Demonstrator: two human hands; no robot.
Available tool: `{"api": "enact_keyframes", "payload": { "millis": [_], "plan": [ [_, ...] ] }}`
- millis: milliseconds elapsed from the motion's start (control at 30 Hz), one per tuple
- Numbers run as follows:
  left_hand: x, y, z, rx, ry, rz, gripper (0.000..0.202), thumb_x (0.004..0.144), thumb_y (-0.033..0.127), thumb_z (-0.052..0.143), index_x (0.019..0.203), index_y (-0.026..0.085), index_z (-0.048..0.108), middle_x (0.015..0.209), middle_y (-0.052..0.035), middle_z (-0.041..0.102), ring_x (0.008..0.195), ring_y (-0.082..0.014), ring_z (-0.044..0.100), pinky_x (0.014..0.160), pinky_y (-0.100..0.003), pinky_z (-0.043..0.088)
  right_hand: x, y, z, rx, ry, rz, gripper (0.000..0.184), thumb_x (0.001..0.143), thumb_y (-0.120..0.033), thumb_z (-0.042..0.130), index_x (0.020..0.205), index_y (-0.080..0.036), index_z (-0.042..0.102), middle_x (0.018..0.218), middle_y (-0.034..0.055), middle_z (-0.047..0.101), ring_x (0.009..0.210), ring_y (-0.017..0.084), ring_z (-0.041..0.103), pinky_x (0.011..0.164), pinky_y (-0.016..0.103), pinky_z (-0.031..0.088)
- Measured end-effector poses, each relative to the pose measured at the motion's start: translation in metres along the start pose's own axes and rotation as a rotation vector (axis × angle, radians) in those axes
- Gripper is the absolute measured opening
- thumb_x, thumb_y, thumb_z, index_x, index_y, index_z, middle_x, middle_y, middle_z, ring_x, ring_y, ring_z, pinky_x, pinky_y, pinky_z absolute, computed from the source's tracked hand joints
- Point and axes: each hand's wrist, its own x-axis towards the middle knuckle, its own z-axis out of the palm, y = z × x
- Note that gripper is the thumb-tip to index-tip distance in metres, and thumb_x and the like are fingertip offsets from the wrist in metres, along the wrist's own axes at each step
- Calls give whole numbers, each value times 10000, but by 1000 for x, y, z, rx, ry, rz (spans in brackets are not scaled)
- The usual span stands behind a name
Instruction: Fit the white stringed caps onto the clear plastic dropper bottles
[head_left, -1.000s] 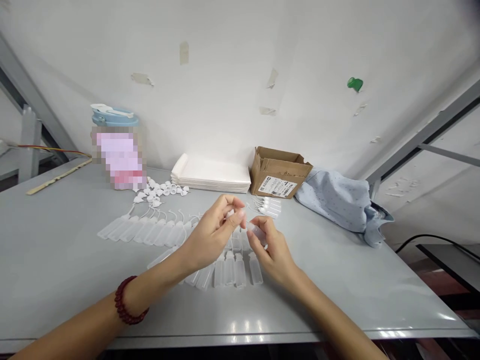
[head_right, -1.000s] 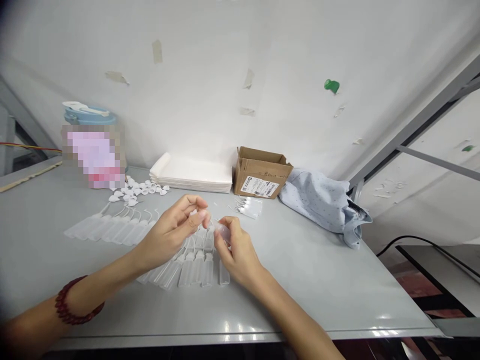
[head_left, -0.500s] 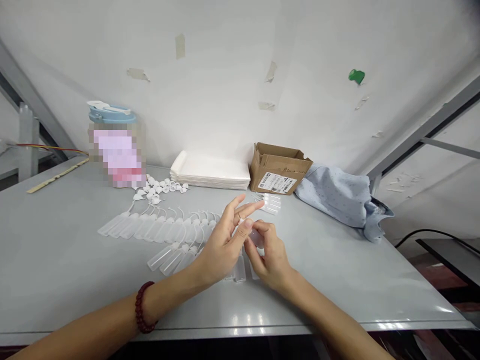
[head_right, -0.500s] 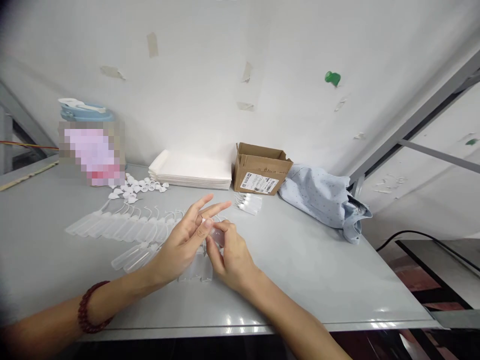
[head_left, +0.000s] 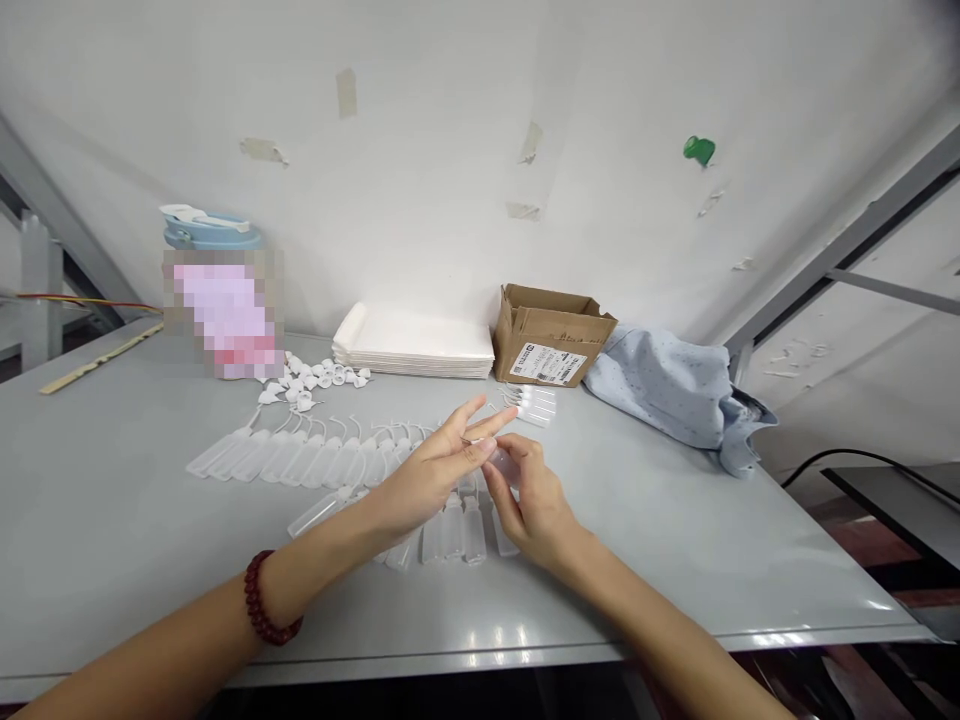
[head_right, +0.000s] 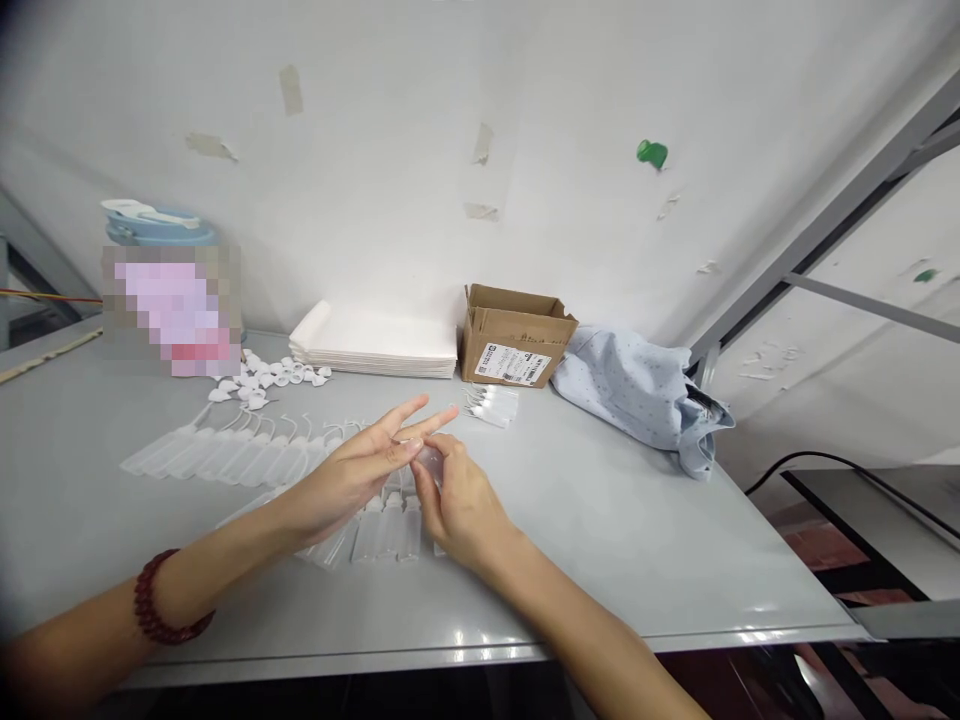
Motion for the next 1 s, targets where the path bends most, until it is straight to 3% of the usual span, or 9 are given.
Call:
{"api": "enact_keyframes", "payload": {
  "millis": [167, 300, 400, 467, 533, 633, 767, 867, 1000],
  "plan": [
    [0, 1, -8, -42, -29, -117, 639, 914, 374, 498, 1461, 266, 186, 1488, -67, 345, 1371, -227, 305, 1138, -452, 175, 1, 0, 0, 54, -70, -31, 384, 913, -96, 398, 1281, -158, 306, 1085, 168, 584, 986, 235, 620, 741, 351, 560],
    [-1, 4, -12, 64, -43, -157, 657, 907, 417, 498, 1457, 295, 160, 1482, -69, 361, 1333, -221, 372, 1112, -452, 232, 1, 1, 0, 82, -148, 8, 339, 917, -99, 384, 1242, -176, 327, 1060, 152, 609, 887, 220, 641, 678, 340, 563],
    [-1, 9, -13, 291, 21, -71, 543, 881, 429, 525, 1373, 274, 356, 1423, -78, 447, 1260, -239, 454, 1048, -437, 327, 1, 2, -1, 81, -153, 39, 313, 925, -111, 371, 1228, -183, 335, 1026, 139, 608, 848, 208, 642, 658, 330, 559],
    [0, 14, -14, 490, 103, 20, 386, 854, 431, 550, 1187, 236, 550, 1293, -72, 565, 1162, -245, 521, 981, -411, 382, 2, 2, -2, 67, -127, 60, 300, 934, -131, 367, 1228, -188, 339, 1004, 128, 602, 842, 203, 638, 661, 328, 554],
    [0, 19, -16, 638, 166, 66, 291, 828, 449, 567, 973, 209, 643, 1105, -54, 647, 1021, -234, 571, 883, -376, 425, 3, 2, -4, 57, -112, 71, 285, 941, -150, 368, 1223, -189, 346, 973, 115, 600, 813, 195, 633, 651, 320, 547],
    [1, 23, -21, 670, 129, 54, 290, 810, 467, 576, 822, 187, 652, 864, -25, 657, 823, -191, 578, 737, -311, 440, 3, 2, -6, 71, -163, 69, 260, 941, -161, 371, 1199, -179, 358, 943, 110, 605, 766, 187, 622, 633, 313, 537],
    [0, 26, -26, 598, -2, -21, 277, 792, 432, 600, 742, 164, 647, 708, 0, 620, 687, -142, 541, 626, -242, 412, 2, 2, -7, 103, -301, 61, 245, 935, -159, 368, 1180, -162, 367, 954, 124, 609, 777, 197, 614, 652, 331, 532],
    [-1, 27, -26, 648, 0, -74, 287, 794, 406, 581, 663, 155, 623, 596, 18, 565, 543, -104, 445, 492, -213, 323, 2, 2, -9, 128, -373, 71, 208, 935, -144, 352, 1137, -170, 391, 967, 119, 606, 816, 199, 602, 684, 339, 527],
    [-2, 26, -22, 719, 29, -77, 364, 815, 432, 526, 590, 150, 574, 546, 21, 541, 472, -88, 390, 445, -209, 280, 3, 5, -11, 117, -421, 84, 176, 942, -156, 355, 1108, -179, 411, 970, 109, 611, 842, 200, 586, 703, 346, 519]
  ]
}}
